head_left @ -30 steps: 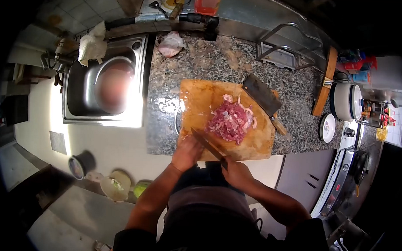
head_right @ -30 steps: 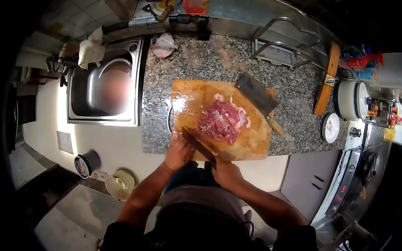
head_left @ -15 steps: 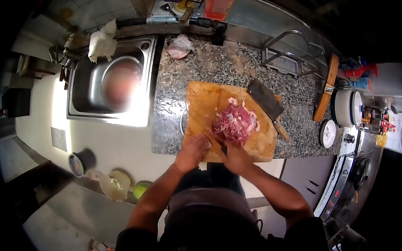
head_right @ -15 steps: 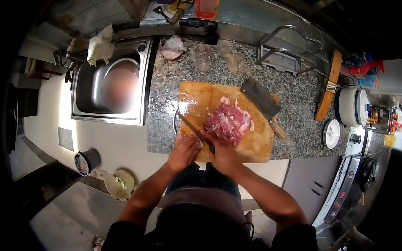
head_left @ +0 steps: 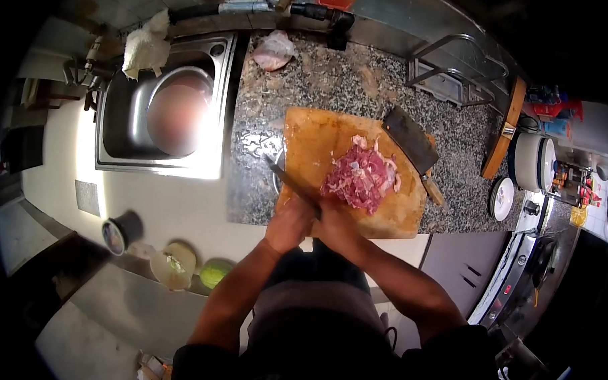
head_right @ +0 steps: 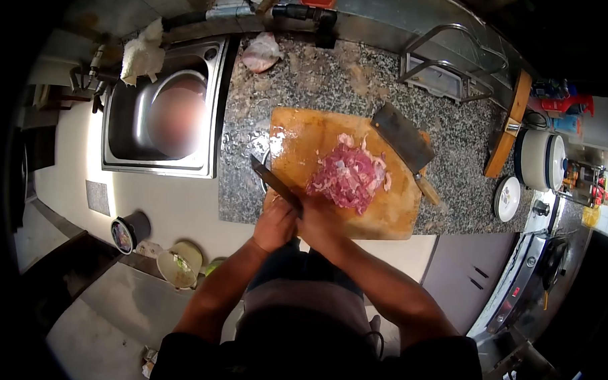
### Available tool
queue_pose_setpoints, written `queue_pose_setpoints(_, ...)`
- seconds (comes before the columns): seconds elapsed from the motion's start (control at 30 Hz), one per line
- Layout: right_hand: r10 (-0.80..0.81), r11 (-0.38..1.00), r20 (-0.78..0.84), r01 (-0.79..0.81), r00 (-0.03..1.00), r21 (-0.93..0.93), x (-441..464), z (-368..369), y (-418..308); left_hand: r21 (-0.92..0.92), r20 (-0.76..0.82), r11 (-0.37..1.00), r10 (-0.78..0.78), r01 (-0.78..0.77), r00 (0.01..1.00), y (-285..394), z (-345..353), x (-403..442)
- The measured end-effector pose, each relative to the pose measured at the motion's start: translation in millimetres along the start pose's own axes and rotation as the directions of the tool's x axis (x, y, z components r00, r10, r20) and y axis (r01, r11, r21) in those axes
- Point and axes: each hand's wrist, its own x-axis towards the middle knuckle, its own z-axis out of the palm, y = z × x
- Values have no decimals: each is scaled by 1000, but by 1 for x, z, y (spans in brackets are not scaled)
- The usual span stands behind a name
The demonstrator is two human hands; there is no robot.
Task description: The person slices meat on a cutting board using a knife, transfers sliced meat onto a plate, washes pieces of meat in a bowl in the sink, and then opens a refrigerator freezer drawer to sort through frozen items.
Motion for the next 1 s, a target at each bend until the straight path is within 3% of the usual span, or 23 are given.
queue_pose_setpoints(0.03,197,978,170,-180,966,-108,25,-4,-20,21,37,999,-27,26,999,-6,5,-8)
queue_pose_setpoints(0.07,192,978,149,-178,970,-105,29,-21,-29,27,35,1000,-6,5,999,0,1,-7)
queue_pose_setpoints(0.13,306,951,225,-310,925,-19,38,-55,-37,-63,99,991,-113,119,989,11,-10,10)
queue_pose_setpoints(0.27,282,956,88,-288,955,60,-1,-66,-11,25,66,1000,14,-16,998,12,-13,4)
queue_pose_setpoints(0.33,87,996,-6,-87,996,-15,-26,-54,-13,9,60,999,30,-31,998,9,-11,0)
queue_pose_setpoints(0.53,253,966,199,-237,947,-99,-60,-49,-19,24,51,1000,-14,13,999,0,2,-4)
queue_pose_setpoints(0.7,432,902,342,-406,835,-149,-74,-55,-16,8,79,998,-58,58,995,-3,3,-8)
queue_pose_setpoints(0.83,445,895,379,-421,812,-148,-65,-45,-14,14,-2,1000,-28,28,1000,-2,2,-5)
queue_pose_setpoints(0.9,292,956,270,-282,917,-76,-46,-33,-15,-27,33,999,-41,42,999,0,-1,-3)
queue_pose_setpoints(0.93,287,958,264,-276,921,-79,-46,-36,-16,-24,25,999,-36,37,999,-1,0,-1)
queue_pose_setpoints(1.0,476,879,396,-431,785,-204,-60,-49,-19,-6,73,993,-115,116,991,1,0,-2)
